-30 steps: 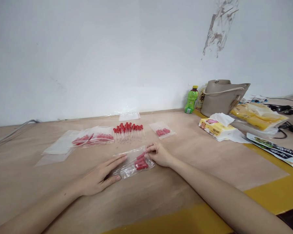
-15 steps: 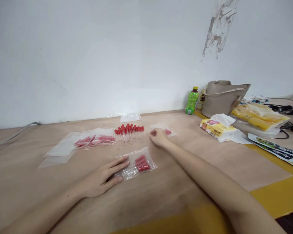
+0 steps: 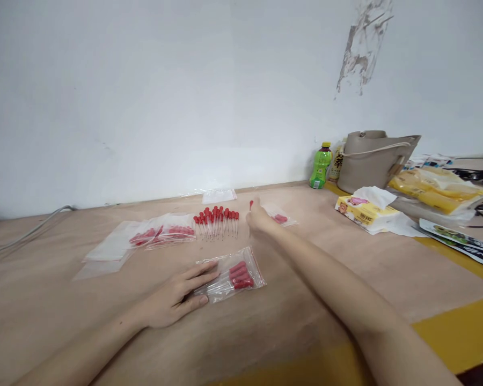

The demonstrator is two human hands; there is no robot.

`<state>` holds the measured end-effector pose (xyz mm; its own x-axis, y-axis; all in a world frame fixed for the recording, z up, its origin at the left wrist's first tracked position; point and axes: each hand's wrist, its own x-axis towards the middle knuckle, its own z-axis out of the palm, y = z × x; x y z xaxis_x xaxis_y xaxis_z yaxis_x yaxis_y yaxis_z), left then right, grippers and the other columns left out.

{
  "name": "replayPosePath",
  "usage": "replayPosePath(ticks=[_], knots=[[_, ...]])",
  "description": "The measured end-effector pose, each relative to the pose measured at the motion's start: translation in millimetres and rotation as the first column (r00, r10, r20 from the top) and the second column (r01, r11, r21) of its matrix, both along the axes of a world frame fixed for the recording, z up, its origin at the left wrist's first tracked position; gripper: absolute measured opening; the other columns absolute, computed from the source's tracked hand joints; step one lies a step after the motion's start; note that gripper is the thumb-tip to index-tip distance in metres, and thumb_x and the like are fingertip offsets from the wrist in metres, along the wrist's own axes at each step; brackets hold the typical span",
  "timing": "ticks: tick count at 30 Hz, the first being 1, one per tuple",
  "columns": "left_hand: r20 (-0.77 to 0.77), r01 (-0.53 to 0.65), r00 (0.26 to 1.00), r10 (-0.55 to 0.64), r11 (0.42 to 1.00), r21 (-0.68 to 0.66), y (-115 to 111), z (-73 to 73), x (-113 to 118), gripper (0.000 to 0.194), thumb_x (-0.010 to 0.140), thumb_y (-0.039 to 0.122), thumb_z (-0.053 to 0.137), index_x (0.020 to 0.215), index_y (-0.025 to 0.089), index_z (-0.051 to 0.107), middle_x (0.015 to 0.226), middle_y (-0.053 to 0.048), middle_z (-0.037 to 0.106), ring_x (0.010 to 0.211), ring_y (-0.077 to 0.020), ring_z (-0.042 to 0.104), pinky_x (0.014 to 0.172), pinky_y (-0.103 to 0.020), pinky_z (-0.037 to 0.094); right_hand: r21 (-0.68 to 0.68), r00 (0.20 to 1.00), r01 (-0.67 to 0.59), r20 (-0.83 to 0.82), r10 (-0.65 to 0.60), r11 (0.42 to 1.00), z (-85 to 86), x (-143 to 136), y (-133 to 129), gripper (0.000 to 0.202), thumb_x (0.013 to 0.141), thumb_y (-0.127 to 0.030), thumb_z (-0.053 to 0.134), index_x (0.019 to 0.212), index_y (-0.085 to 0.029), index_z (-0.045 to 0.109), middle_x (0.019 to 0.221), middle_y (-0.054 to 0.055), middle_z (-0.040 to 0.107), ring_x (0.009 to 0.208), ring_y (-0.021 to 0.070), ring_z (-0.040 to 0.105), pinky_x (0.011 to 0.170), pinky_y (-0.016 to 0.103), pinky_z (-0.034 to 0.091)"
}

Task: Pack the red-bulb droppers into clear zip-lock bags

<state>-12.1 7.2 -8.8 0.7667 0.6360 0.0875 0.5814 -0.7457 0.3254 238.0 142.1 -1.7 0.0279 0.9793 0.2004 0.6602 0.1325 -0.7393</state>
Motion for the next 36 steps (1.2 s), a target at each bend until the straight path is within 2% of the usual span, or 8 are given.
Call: replayPosePath(ticks=[3,6,9,16,24,32,34,36], knots=[[-0.014,-0.008,1.0,0.008,1.0,0.005,0.9,0.4,0.9,0.045,0.089,0.038,0.038,0.132,0.028,0.031,0.142,-0.001,0.022,0.127,-0.0216,0.026,0.102,-0.041,0.027,0.008,0.956,0.007,-0.292,-0.005,1.0,-8.6,23.7,-29.3,0.069,0.074,-0.018,0.044,0.13,-0.013,0.005,0.056,-0.005,0.051,0.044,0.014,0.052,0.048,0.027,0.045],[-0.027,-0.026,0.999,0.026,1.0,0.013,0.7,1.8,2.4,0.044,0.089,0.038,0.038,0.132,0.029,0.031,0.142,-0.001,0.023,0.127,-0.022,0.026,0.102,-0.041,0.028,0.038,0.784,0.082,-0.62,-0.041,0.996,-22.2,34.1,-55.1,0.063,0.07,-0.024,0.05,0.121,-0.018,0.013,0.058,-0.008,0.048,0.042,0.0111,0.05,0.043,0.025,0.046],[-0.033,-0.022,0.999,0.022,1.0,0.02,-0.4,2.7,3.1,0.045,0.089,0.037,0.038,0.132,0.029,0.03,0.142,-0.001,0.023,0.127,-0.0219,0.027,0.102,-0.041,0.028,0.039,0.668,0.096,-0.743,-0.036,0.995,-30.8,29.7,-69.2,0.056,0.064,-0.026,0.057,0.107,-0.022,0.022,0.061,-0.008,0.049,0.046,0.0109,0.053,0.046,0.026,0.049],[-0.046,-0.051,0.998,0.051,0.999,0.017,-2.6,3.1,3.0,0.054,0.089,0.041,0.037,0.137,0.026,0.019,0.141,-0.004,0.024,0.127,-0.0216,0.027,0.103,-0.04,0.027,0.063,0.645,-0.041,-0.761,0.075,0.997,-35.1,16.1,-81.4,0.048,0.064,-0.033,0.058,0.097,-0.025,0.025,0.062,-0.008,0.049,0.052,0.0125,0.057,0.056,0.031,0.052],[-0.035,-0.049,0.998,0.049,0.999,0.013,-1.7,3.1,3.2,0.054,0.088,0.041,0.038,0.137,0.025,0.019,0.141,-0.005,0.024,0.127,-0.0222,0.027,0.103,-0.04,0.027,0.107,0.687,0.152,-0.726,-0.027,0.982,-31.9,41.7,-75.8,0.045,0.065,-0.03,0.059,0.096,-0.023,0.027,0.057,-0.01,0.05,0.047,0.0098,0.053,0.049,0.024,0.048],[-0.013,-0.048,0.999,0.048,0.999,0.007,-2.6,5.1,3.7,0.054,0.088,0.041,0.039,0.136,0.026,0.019,0.141,-0.003,0.025,0.126,-0.0215,0.028,0.103,-0.039,0.027,-0.101,0.537,-0.102,-0.843,-0.031,0.99,-31.1,11.2,-96.8,0.021,0.075,-0.024,0.05,0.085,-0.023,0.031,0.061,-0.005,0.055,0.054,0.0113,0.059,0.059,0.029,0.051],[-0.01,-0.05,0.999,0.05,0.999,-0.004,-2.7,5.3,3.7,0.054,0.088,0.041,0.039,0.137,0.026,0.018,0.141,-0.003,0.025,0.127,-0.0213,0.027,0.103,-0.038,0.027,-0.106,0.569,-0.138,-0.822,-0.009,0.985,-32.6,11.2,-97.4,0.017,0.076,-0.026,0.05,0.082,-0.022,0.035,0.063,-0.003,0.056,0.056,0.0115,0.059,0.06,0.029,0.05],[-0.009,-0.054,0.999,0.054,0.998,-0.014,-3.1,5.3,3.6,0.055,0.088,0.041,0.038,0.137,0.026,0.017,0.141,-0.003,0.024,0.127,-0.0213,0.027,0.103,-0.039,0.027,-0.079,0.682,-0.169,-0.729,0.059,0.982,-34.3,17.3,-94.3,0.017,0.073,-0.029,0.055,0.08,-0.02,0.042,0.068,-0.001,0.058,0.06,0.0114,0.058,0.062,0.028,0.049]])
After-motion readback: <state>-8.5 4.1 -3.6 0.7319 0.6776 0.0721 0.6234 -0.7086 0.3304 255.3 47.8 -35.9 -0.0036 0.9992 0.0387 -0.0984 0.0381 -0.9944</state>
